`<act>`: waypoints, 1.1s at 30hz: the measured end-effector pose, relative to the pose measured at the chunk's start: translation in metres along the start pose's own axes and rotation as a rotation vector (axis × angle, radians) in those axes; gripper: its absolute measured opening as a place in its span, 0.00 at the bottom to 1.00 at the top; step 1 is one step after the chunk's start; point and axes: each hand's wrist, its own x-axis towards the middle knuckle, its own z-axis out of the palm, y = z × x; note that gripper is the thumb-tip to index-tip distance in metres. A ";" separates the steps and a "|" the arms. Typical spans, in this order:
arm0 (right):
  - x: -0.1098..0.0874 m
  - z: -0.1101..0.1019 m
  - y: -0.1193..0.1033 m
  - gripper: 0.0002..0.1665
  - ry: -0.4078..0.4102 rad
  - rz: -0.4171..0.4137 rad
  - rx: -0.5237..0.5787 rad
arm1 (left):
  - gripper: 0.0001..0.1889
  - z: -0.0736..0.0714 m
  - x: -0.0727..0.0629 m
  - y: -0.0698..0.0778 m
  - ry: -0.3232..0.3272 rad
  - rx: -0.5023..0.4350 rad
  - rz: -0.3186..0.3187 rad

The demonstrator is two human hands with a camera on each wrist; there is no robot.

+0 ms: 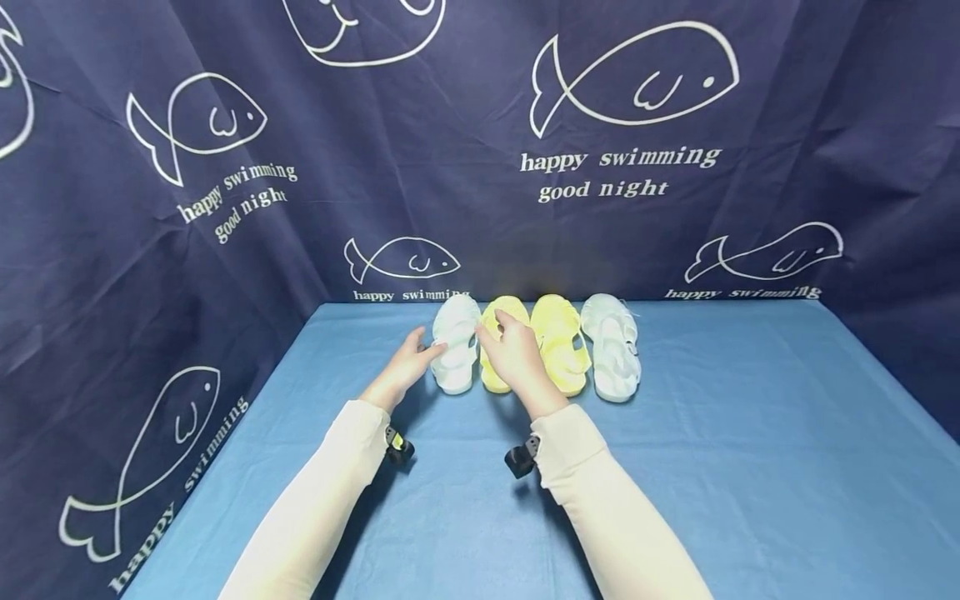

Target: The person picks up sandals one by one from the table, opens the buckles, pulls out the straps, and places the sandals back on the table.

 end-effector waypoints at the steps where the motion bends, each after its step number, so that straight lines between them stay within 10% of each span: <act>1: 0.000 0.002 -0.001 0.34 -0.002 0.002 -0.006 | 0.41 0.001 0.000 0.000 -0.003 -0.008 -0.003; 12: -0.003 0.031 -0.003 0.28 0.103 -0.090 -0.067 | 0.40 0.005 0.000 -0.004 -0.017 -0.077 -0.001; 33: 0.004 0.067 0.006 0.30 0.144 0.056 -0.100 | 0.38 0.005 0.004 -0.005 -0.040 -0.169 -0.055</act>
